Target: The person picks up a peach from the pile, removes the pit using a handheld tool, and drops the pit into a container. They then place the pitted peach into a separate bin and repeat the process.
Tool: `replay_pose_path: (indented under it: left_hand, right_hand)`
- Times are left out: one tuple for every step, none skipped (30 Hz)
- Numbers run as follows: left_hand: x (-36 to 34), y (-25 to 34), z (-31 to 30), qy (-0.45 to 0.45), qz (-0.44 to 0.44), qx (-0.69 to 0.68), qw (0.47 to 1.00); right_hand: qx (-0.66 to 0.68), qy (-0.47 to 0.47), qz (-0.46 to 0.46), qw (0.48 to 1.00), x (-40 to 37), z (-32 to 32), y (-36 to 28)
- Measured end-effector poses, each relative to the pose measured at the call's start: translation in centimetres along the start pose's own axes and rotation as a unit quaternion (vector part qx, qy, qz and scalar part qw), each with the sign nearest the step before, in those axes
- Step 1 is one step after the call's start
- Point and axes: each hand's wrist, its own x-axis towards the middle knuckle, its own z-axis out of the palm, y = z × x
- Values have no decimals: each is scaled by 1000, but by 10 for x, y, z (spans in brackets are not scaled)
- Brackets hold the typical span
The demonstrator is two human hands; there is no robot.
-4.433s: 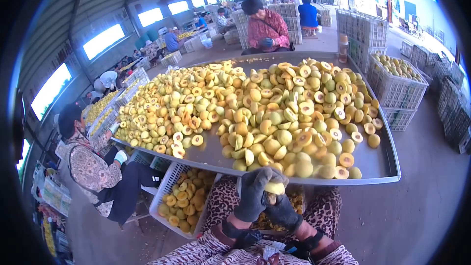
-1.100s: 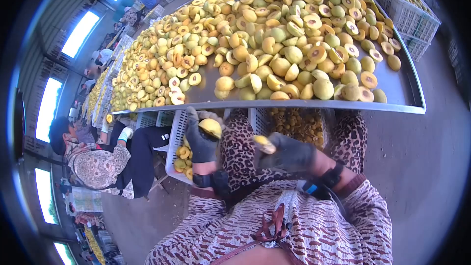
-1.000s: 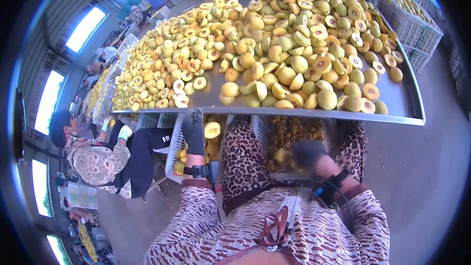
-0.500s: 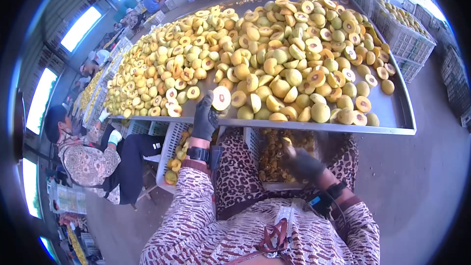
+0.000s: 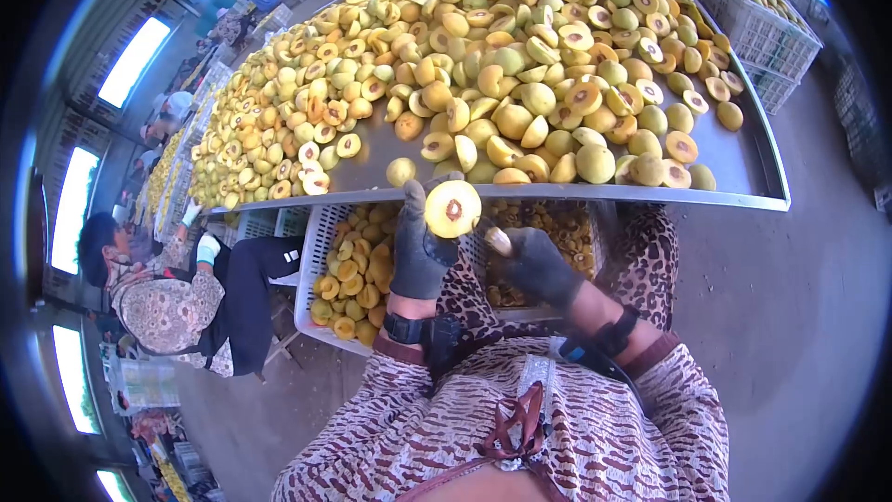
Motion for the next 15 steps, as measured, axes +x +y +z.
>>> replay_pose_path:
  left_hand:
    - [0,0,7,-21,6,42,999]
    - [0,0,12,-41,13,83,996]
    - [0,-2,15,-39,20,87,995]
    - [0,-2,17,-39,18,86,995]
    - [0,-1,19,-35,30,91,995]
    - [-1,-1,20,-30,41,96,994]
    - [-1,-2,19,-30,38,113,992]
    - [-1,-2,20,-29,40,113,992]
    - [0,-1,21,-21,50,107,993]
    - [-1,-1,21,-13,58,102,993]
    - [-1,-2,21,-13,58,102,993]
    - [0,-4,20,2,67,110,992]
    - [1,-6,20,17,75,118,990]
    - [1,-8,21,16,71,119,990]
    - [0,-10,23,29,96,124,987]
  right_hand:
    - [-48,36,-48,997,3,-2,-11]
    - [-95,70,-96,988,6,-4,-19]
    - [-107,83,-117,984,7,-4,-23]
    - [-107,83,-115,984,9,-6,-23]
    - [-137,89,-135,977,12,-5,-20]
    - [-166,93,-154,969,12,-3,-18]
    - [-171,108,-179,963,13,0,-19]
    - [-171,107,-180,963,13,3,-22]
    - [-159,126,-180,963,11,5,-27]
    - [-146,144,-178,962,10,6,-30]
    - [-145,145,-178,963,9,5,-30]
    - [-162,127,-173,963,9,3,-30]
    - [-178,111,-168,963,10,0,-30]
    - [-177,113,-164,964,9,-1,-27]
    - [-161,83,-124,976,9,-2,-24]
